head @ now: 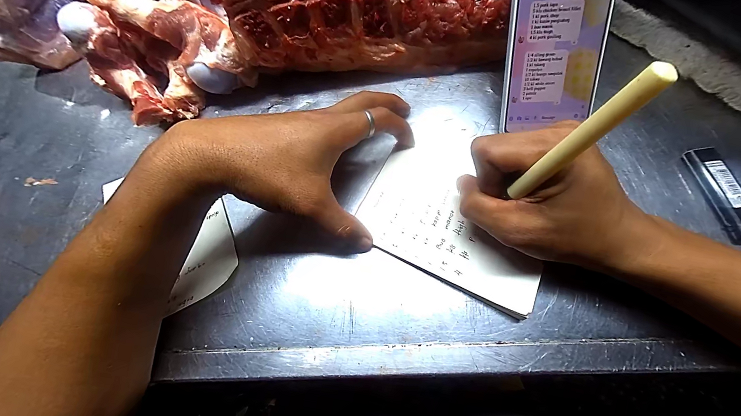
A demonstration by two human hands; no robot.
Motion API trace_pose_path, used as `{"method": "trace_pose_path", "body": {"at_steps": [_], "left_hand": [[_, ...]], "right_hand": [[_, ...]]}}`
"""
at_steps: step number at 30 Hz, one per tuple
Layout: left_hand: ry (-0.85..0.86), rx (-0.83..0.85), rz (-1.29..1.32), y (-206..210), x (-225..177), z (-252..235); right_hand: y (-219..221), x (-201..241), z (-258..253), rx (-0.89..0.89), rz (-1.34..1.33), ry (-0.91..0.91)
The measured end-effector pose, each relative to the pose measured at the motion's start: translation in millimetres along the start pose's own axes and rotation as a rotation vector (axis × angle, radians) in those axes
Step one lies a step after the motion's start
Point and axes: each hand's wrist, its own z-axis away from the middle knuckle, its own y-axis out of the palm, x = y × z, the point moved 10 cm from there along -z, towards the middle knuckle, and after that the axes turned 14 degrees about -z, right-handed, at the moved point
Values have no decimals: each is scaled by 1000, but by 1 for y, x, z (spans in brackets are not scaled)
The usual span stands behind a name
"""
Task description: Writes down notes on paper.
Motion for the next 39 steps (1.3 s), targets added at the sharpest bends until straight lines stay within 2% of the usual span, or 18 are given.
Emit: {"method": "trace_pose_path", "body": {"at_steps": [39], "left_hand": [[1, -5, 6, 1, 0, 0]], "right_hand": [[-5, -3, 0, -15, 24, 1]]}}
